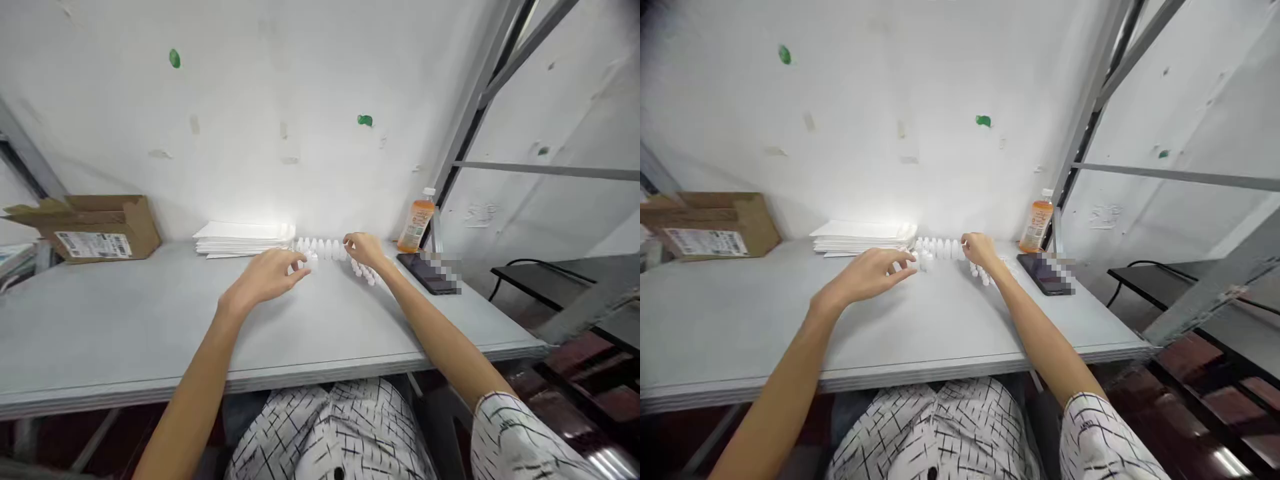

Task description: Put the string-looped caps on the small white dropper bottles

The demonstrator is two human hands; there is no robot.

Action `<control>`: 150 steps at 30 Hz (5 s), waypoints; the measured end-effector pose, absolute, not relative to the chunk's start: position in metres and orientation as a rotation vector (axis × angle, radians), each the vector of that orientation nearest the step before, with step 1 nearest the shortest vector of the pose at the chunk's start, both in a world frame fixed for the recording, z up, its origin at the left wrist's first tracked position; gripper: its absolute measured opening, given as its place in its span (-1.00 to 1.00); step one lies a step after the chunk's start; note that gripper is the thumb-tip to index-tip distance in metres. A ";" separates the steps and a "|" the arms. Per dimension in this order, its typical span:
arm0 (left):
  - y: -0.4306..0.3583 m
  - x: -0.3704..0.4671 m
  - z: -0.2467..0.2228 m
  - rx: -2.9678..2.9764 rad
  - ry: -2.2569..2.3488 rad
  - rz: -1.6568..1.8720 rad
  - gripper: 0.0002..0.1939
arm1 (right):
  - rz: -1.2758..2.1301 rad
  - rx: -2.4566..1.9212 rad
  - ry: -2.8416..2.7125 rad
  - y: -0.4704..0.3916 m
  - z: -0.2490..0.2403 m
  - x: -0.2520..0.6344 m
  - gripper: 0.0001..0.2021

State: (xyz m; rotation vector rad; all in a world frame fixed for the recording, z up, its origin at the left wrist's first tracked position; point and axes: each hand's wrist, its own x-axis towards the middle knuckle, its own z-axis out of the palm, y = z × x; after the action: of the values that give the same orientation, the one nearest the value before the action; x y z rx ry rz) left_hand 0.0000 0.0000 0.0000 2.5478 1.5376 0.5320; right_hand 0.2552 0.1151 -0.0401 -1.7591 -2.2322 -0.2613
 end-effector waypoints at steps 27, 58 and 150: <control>0.006 -0.004 -0.009 2.535 1.509 0.501 -0.56 | -0.118 -1.272 -2.239 0.089 -0.039 0.202 -0.79; 0.001 0.001 -0.001 2.564 1.510 0.905 -0.65 | 1.172 -0.564 -1.827 0.053 -0.011 0.207 -0.77; 0.002 0.005 -0.006 2.183 1.300 1.185 -0.72 | -0.187 -0.641 -2.105 0.053 -0.069 0.177 -0.85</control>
State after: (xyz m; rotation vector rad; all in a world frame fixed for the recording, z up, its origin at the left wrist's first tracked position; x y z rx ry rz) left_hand 0.0049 0.0024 -0.0056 2.1834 1.2996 1.1846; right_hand 0.1767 0.0526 -0.0689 -0.6414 -2.1049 -0.1872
